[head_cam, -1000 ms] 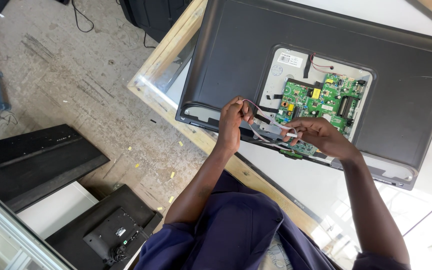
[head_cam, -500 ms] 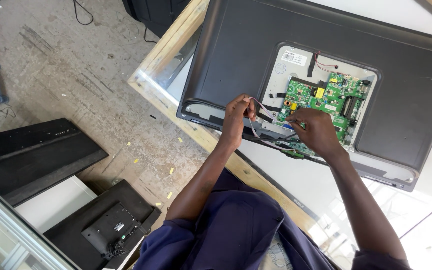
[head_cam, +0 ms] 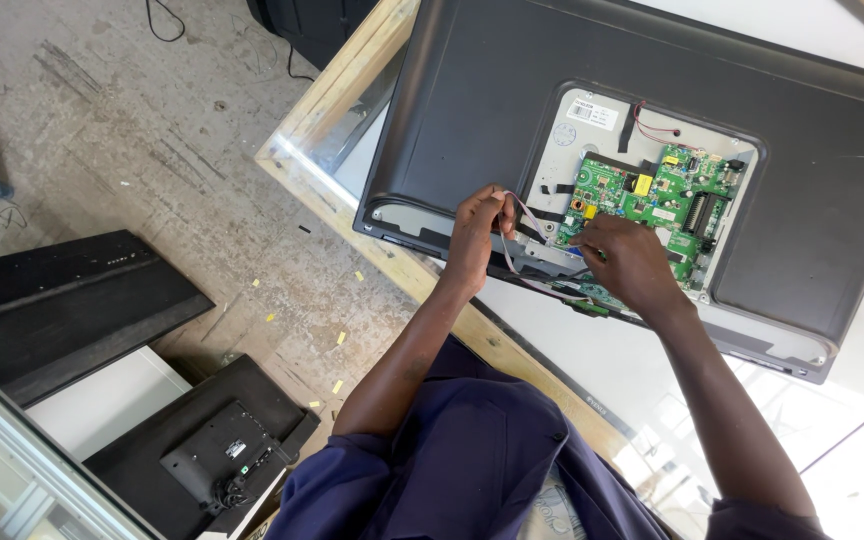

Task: The person cuts a piece of black tape with scissors and applies it to a circuit board inside a disassembled television. They then connect a white ribbon cable to the board and plug a power cord into the back of the device.

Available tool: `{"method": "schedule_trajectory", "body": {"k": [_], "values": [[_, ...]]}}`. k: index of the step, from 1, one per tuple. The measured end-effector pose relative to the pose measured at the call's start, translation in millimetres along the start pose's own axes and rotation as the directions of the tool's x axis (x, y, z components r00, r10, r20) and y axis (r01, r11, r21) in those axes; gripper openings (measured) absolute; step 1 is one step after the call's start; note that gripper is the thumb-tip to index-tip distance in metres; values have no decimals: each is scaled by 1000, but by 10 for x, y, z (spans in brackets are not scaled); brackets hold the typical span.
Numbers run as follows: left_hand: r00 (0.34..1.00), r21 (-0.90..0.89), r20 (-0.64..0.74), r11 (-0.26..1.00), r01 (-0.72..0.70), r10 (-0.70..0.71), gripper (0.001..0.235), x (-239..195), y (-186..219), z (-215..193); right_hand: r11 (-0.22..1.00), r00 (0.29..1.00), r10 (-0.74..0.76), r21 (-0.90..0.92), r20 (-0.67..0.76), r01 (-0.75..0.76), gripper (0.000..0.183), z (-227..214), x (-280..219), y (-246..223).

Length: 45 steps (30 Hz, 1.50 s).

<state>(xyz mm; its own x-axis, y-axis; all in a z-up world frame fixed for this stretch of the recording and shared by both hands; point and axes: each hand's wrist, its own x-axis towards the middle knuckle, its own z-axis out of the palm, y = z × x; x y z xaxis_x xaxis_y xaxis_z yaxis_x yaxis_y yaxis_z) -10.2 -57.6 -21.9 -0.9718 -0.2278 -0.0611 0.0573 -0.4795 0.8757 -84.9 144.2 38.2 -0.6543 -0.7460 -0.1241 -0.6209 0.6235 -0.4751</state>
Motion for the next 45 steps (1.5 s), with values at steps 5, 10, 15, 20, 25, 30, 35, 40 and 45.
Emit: {"method": "schedule_trajectory", "body": {"k": [5, 10, 15, 20, 25, 30, 35, 40, 45], "values": [[1000, 5, -3, 1000, 1, -1, 34, -7, -12, -19, 999, 1000, -10, -47, 26, 12, 11, 57, 25, 40], [1000, 8, -9, 1000, 5, -5, 34, -11, -23, -24, 998, 998, -3, -64, 56, 6, 12, 41, 23, 49], [1000, 12, -19, 1000, 15, -15, 34, -10, 3, 5, 996, 997, -20, -89, 71, 27, 13, 25, 22, 32], [1000, 20, -21, 1000, 21, -21, 34, 15, -19, 4, 990, 994, -25, -135, 109, 40, 14, 13, 48, 22], [999, 21, -29, 1000, 21, -20, 33, 21, -36, -1, 989, 992, 20, -151, 126, -1, 11, 29, 70, 69], [1000, 21, -20, 1000, 5, -5, 33, 7, -39, -19, 997, 996, 37, -63, 85, -32, 11, 53, 125, 149], [1000, 11, -15, 1000, 11, -11, 33, -10, -12, 3, 990, 984, 93, -121, 151, -75, 10, 38, 219, 148], [1000, 14, -2, 1000, 24, -24, 34, -23, -38, 20, 977, 975, 127, -192, 180, -92, 13, 370, 298, 417], [1000, 24, 17, 999, 22, -22, 33, -6, -61, 20, 937, 974, 153, -337, 168, -89, 19, 659, 323, 639]]}}
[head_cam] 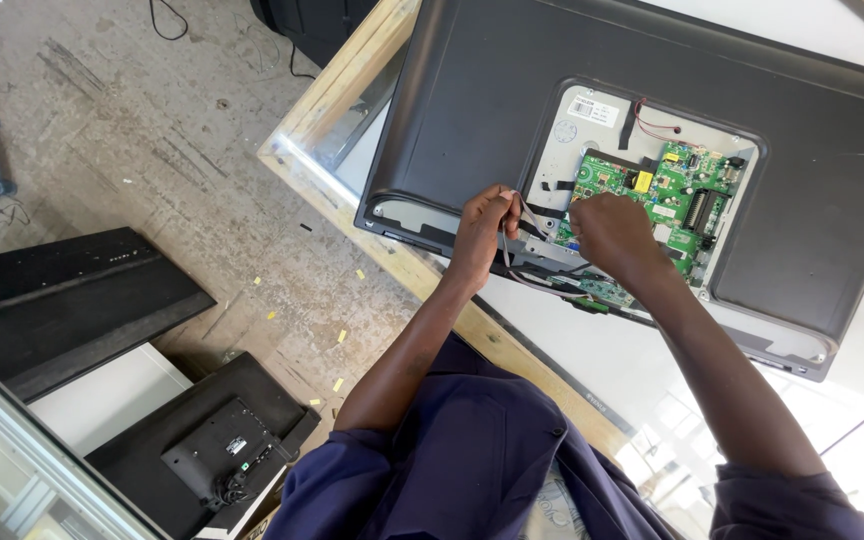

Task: The person cuts a piece of black tape with scissors and applies it to a circuit board inside a disassembled television. They then connect a white ribbon cable to the board and plug a power cord into the back of the device.

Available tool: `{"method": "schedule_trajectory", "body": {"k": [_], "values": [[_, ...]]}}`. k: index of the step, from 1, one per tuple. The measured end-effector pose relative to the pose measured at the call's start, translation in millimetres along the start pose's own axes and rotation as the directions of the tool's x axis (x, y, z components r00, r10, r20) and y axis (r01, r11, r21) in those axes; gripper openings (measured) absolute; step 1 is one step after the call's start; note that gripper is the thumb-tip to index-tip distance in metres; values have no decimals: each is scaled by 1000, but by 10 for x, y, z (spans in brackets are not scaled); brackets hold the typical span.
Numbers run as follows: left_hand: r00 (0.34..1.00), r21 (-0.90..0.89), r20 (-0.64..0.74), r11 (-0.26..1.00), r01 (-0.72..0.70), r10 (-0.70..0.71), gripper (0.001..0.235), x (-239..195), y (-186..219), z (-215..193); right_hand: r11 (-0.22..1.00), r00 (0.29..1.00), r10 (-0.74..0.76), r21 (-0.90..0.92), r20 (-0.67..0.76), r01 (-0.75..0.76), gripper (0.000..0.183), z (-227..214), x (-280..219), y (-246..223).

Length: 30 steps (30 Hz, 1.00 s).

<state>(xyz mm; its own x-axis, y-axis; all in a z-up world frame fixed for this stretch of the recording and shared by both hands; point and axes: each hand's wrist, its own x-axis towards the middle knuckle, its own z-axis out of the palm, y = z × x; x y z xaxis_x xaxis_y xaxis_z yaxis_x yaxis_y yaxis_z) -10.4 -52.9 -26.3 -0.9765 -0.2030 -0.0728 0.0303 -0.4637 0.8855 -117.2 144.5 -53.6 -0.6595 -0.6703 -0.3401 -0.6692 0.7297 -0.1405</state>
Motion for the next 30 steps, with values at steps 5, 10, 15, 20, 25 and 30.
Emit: {"method": "schedule_trajectory", "body": {"k": [5, 10, 15, 20, 25, 30], "values": [[1000, 4, -7, 1000, 5, -5, 32, -6, 33, 18, 984, 999, 37, 173, -2, -36, 13, -712, -252, -245], [1000, 15, -14, 1000, 0, 1, 32, -37, 48, -2, 970, 996, 81, 226, 26, -85, 16, -768, -347, -155], [1000, 22, -28, 1000, 13, -13, 31, -40, 72, 42, 974, 987, 133, 173, 93, -148, 9, -451, -201, 7], [1000, 25, -28, 1000, 14, -13, 32, -65, 47, 33, 988, 981, 134, 63, 139, -144, 9, -184, -50, 88], [1000, 39, -17, 999, -4, 4, 32, -23, 64, 11, 992, 978, 122, 24, 171, -127, 8, -145, 84, 122], [1000, 31, -26, 1000, 2, -1, 33, -79, 78, 21, 997, 990, 58, -55, 131, -51, 5, -286, 86, -65]]}}
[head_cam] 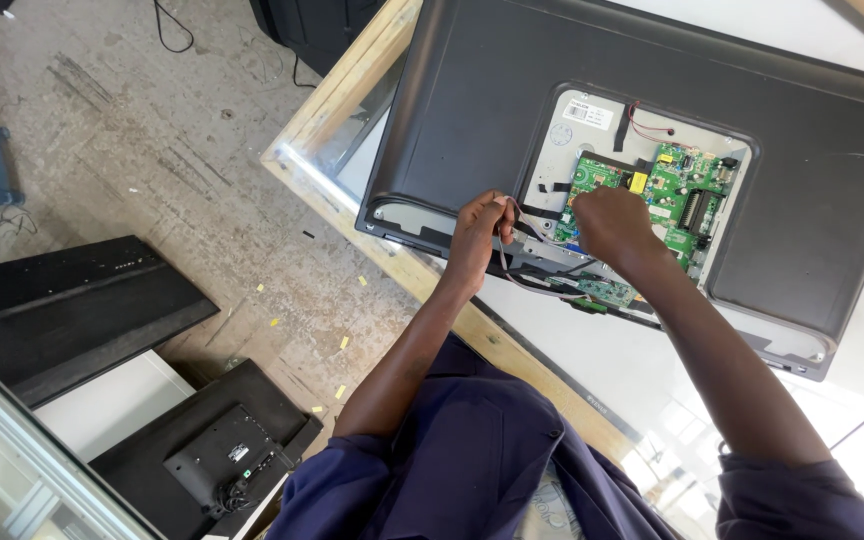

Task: The person cuts a piece of black tape with scissors and applies it to a circuit board inside a disassembled television. They then connect a white ribbon cable to the board and plug a power cord into the back of the device.

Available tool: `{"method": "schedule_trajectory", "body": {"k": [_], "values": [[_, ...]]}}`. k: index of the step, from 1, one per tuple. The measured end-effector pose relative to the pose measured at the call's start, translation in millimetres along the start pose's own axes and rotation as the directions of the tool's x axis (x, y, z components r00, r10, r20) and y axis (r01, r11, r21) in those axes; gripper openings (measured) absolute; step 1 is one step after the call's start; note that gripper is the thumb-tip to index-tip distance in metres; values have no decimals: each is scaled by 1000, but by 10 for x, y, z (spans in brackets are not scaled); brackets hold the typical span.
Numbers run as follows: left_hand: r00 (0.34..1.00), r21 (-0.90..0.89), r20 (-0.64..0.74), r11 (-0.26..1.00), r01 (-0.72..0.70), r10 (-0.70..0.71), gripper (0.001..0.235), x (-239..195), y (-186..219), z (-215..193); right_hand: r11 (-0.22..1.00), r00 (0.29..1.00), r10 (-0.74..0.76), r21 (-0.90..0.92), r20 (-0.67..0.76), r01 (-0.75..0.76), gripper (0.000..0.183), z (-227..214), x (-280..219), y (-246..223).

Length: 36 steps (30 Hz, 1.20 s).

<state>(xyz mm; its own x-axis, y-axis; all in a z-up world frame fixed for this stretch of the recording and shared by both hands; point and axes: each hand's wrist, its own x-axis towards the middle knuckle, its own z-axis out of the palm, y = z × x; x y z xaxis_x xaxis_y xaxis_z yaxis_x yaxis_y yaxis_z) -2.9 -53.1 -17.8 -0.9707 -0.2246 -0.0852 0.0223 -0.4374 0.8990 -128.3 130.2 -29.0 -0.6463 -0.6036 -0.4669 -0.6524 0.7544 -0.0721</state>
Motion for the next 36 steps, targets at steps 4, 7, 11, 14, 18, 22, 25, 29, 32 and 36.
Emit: {"method": "schedule_trajectory", "body": {"k": [4, 7, 11, 14, 18, 22, 25, 29, 32, 36], "values": [[1000, 12, -6, 1000, 3, -3, 33, -12, -12, -20, 998, 999, 10, 66, 30, -12, 3, -43, -72, 81], [1000, 86, 0, 996, -11, 11, 34, -18, 38, -54, 990, 998, 26, 137, 51, -33, 1, -41, -93, 157], [997, 356, -43, 934, -37, 56, 34, -64, 159, -66, 993, 997, 67, 90, 49, -71, 3, 133, -9, 189], [990, 565, -77, 823, -56, 121, 29, -42, -39, -159, 994, 997, 76, 72, 10, -77, 2, 3, -84, 75], [978, 736, -32, 667, -117, 206, 33, -87, 70, -138, 991, 996, 86, 105, -24, -84, 9, -193, -260, 33], [981, 736, -17, 666, -118, 193, 45, -296, 132, -214, 957, 960, 53, 289, -274, 30, 11, -570, -894, -118], [990, 733, -24, 676, -76, 137, 50, -410, 10, -375, 859, 812, 186, 493, -553, 139, 11, -238, -1202, -81], [998, 654, -20, 754, 62, -65, 20, -477, -281, -500, 789, 714, 309, 589, -629, 177, 12, 358, -1474, -244], [997, 615, -42, 785, 74, -60, 12, -461, -410, -457, 766, 705, 348, 621, -618, 167, 7, 646, -1585, -405], [998, 564, -57, 823, 62, -37, 13, -446, -371, -333, 807, 695, 341, 576, -634, 130, 10, 698, -1646, -603]]}}
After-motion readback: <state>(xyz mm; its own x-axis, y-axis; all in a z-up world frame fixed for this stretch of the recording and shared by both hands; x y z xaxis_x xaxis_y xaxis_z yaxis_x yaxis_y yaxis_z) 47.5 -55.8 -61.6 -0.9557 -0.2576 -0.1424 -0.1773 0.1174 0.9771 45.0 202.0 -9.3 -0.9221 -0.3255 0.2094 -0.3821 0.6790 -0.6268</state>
